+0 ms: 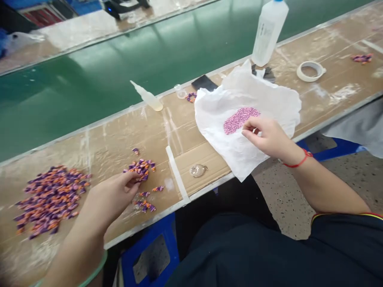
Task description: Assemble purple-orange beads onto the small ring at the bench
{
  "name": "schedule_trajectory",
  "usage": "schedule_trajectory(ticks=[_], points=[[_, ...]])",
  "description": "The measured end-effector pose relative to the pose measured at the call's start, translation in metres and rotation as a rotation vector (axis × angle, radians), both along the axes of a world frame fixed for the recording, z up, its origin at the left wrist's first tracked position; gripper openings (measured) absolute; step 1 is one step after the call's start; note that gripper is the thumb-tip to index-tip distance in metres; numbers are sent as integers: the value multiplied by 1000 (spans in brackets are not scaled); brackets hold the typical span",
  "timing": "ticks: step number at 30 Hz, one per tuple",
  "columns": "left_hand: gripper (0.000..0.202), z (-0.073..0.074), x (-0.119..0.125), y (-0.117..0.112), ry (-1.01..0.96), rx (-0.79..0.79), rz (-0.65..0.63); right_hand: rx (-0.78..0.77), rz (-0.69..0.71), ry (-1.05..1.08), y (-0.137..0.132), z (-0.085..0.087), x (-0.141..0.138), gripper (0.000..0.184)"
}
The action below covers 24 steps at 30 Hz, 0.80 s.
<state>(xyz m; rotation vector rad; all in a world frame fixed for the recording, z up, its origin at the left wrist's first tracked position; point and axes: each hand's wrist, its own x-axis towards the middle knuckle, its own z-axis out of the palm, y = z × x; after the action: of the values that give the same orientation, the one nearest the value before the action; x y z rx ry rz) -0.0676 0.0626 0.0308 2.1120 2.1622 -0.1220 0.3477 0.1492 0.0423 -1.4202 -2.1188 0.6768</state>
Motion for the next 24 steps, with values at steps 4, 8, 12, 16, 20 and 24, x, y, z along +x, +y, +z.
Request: schedule_trajectory(ticks=[4, 8, 12, 16, 20, 24], points=[[25, 17, 4, -5, -27, -56, 82, 96, 35, -140, 19, -21, 5, 11], [16, 17, -1, -19, -328, 201, 214, 127, 107, -204, 30, -34, -3, 10], [16, 8, 6, -34, -794, 280, 399, 140, 74, -224, 36, -43, -12, 11], [17, -6, 23, -46, -1135, 290, 366, 158, 40, -229, 39, -50, -18, 15], [16, -18, 44, -54, -1276, 260, 271, 184, 51, -246, 39, -56, -23, 19], [20, -24, 70, -59, -1505, 129, 307, 227, 69, -243, 36, -57, -21, 16]])
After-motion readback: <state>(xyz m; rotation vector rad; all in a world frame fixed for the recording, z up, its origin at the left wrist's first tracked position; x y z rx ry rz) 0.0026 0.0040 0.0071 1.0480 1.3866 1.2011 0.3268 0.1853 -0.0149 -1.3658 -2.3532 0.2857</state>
